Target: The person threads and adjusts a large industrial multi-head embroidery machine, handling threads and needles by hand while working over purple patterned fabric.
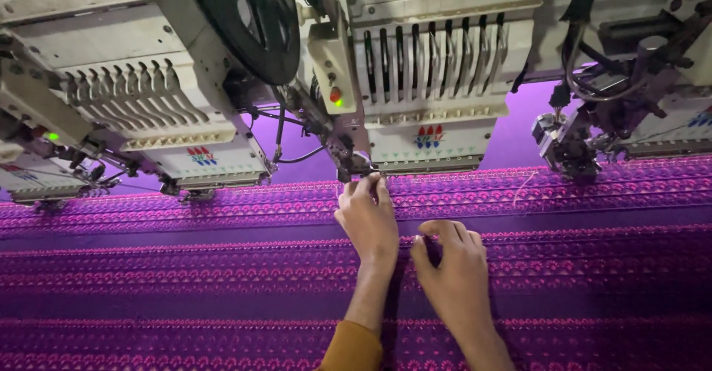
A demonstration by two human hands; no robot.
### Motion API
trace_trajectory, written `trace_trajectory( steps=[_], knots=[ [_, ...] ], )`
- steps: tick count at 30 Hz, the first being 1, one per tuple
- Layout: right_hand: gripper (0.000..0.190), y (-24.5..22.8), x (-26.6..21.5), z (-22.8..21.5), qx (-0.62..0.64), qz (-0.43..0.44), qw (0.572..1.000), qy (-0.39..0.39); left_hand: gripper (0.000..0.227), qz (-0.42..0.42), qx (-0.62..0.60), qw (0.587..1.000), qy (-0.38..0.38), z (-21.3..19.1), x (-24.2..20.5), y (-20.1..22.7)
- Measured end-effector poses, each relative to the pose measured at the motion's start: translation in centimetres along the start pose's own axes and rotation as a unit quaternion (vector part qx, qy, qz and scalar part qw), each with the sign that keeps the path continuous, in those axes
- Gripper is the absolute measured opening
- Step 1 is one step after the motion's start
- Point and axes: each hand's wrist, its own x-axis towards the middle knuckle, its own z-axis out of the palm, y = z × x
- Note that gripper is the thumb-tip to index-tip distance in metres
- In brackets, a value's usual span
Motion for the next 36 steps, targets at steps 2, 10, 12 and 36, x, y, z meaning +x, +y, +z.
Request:
trace_trajectory(
  steps=[2, 10, 12, 36],
  knots=[
    [0.014, 0.2, 0.1, -0.4, -0.006, -0.006, 1.000, 0.005, 0.020, 0.024, -0.030, 0.999, 0.025, 0.1, 0.2, 0.1],
    [0.014, 0.7, 0.1, -1.2, -0.021, 0.009, 1.000, -0.012, 0.022, 0.052, -0.018, 0.998, 0.025, 1.3, 0.7, -0.5],
    [0.015, 0.6, -0.1, -1.1, -0.027, -0.002, 1.000, -0.002, 0.023, 0.057, -0.007, 0.998, 0.024, 1.4, 0.7, -0.4],
    [0.016, 0.4, -0.3, -2.1, -0.006, 0.006, 1.000, -0.011, 0.022, 0.018, -0.150, 0.988, -0.036, -2.7, -0.6, 4.5]
  ],
)
